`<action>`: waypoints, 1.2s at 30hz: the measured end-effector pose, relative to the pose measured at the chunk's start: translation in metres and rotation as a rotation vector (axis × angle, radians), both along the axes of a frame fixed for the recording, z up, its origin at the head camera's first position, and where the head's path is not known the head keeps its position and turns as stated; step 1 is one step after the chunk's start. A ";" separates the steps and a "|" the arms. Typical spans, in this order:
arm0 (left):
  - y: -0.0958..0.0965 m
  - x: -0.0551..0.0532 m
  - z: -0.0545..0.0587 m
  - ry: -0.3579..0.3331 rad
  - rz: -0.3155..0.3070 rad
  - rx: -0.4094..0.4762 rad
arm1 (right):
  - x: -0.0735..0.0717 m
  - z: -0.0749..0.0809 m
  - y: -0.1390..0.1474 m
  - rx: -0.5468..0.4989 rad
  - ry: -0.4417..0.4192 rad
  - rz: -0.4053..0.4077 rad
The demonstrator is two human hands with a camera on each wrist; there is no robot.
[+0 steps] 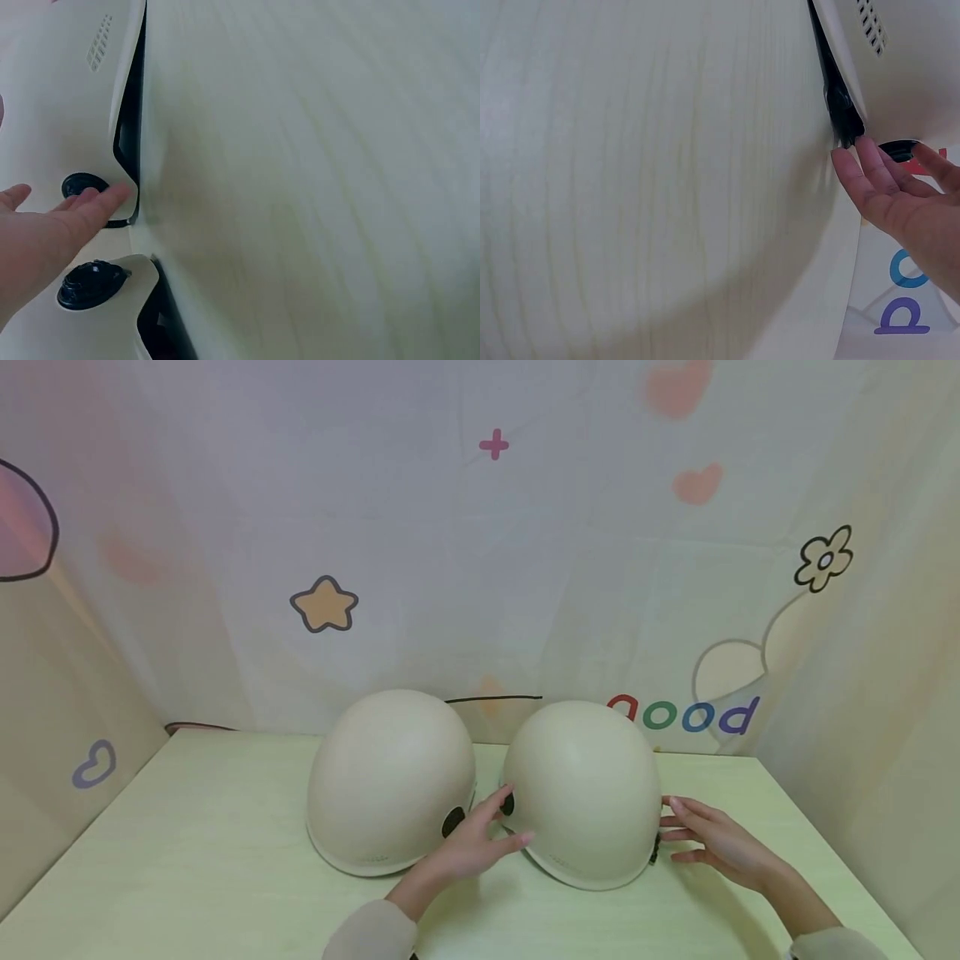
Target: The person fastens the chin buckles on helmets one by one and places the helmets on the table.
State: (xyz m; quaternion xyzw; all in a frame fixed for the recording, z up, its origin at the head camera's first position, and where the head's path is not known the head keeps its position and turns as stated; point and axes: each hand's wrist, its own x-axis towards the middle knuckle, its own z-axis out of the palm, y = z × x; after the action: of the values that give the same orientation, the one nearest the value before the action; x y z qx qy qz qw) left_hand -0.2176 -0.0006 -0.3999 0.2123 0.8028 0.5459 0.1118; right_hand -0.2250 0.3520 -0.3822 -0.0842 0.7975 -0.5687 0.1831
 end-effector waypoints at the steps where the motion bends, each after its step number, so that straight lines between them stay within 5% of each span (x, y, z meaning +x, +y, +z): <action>1: 0.001 -0.001 0.000 0.010 0.002 -0.003 | 0.000 0.000 0.000 0.003 0.003 -0.001; 13: 0.005 -0.011 0.008 0.079 -0.032 -0.040 | -0.005 -0.002 -0.005 0.044 -0.009 -0.103; 27: 0.004 -0.013 0.005 0.047 -0.035 -0.064 | -0.004 -0.005 -0.009 0.003 -0.047 -0.146; 36: 0.001 -0.013 0.003 0.013 -0.011 -0.055 | -0.003 -0.005 -0.008 -0.047 -0.053 -0.102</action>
State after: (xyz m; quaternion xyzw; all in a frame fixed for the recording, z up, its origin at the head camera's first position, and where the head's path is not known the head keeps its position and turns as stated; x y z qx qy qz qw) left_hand -0.2304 0.0004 -0.3965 0.2171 0.8170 0.5216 0.1154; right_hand -0.2282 0.3444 -0.3872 -0.0329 0.7821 -0.5978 0.1728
